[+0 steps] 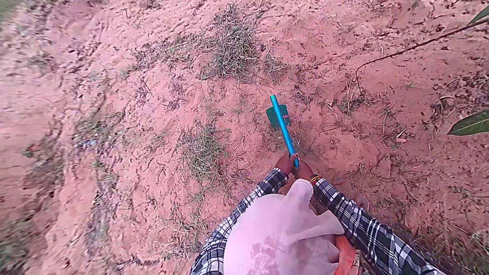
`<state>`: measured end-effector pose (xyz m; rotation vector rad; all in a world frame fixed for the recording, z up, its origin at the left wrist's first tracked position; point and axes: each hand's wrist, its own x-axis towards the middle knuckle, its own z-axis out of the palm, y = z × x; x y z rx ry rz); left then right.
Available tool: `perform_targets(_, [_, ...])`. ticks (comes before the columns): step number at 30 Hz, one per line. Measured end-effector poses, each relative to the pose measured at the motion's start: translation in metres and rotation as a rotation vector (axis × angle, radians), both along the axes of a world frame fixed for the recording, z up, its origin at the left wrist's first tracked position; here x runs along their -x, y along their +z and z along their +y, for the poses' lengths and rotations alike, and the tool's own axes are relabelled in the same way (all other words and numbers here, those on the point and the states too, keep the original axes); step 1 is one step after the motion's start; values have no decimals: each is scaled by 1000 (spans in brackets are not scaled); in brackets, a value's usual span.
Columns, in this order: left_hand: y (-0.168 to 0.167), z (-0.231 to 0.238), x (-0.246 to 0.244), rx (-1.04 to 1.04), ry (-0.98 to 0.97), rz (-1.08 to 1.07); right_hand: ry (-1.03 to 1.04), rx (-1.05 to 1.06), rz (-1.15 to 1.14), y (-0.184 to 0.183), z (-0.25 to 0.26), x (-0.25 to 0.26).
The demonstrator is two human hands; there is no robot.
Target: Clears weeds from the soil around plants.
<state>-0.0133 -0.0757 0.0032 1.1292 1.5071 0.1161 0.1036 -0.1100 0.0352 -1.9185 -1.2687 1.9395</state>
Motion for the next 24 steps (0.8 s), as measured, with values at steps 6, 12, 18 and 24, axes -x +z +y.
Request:
perform_targets(6, [8, -26, -4, -43, -9, 4, -46, -38, -12, -26, -23, -4])
perform_targets(12, [35, -27, -2, -304, -104, -49, -200, -200, 121, 9, -26, -12])
perform_targets(18, [100, 15, 12, -935, -83, -96, -161, -893, 186, 33, 39, -2])
perform_targets(24, [30, 19, 2, -638, -17, 19, -107, -613, 54, -27, 46, -3])
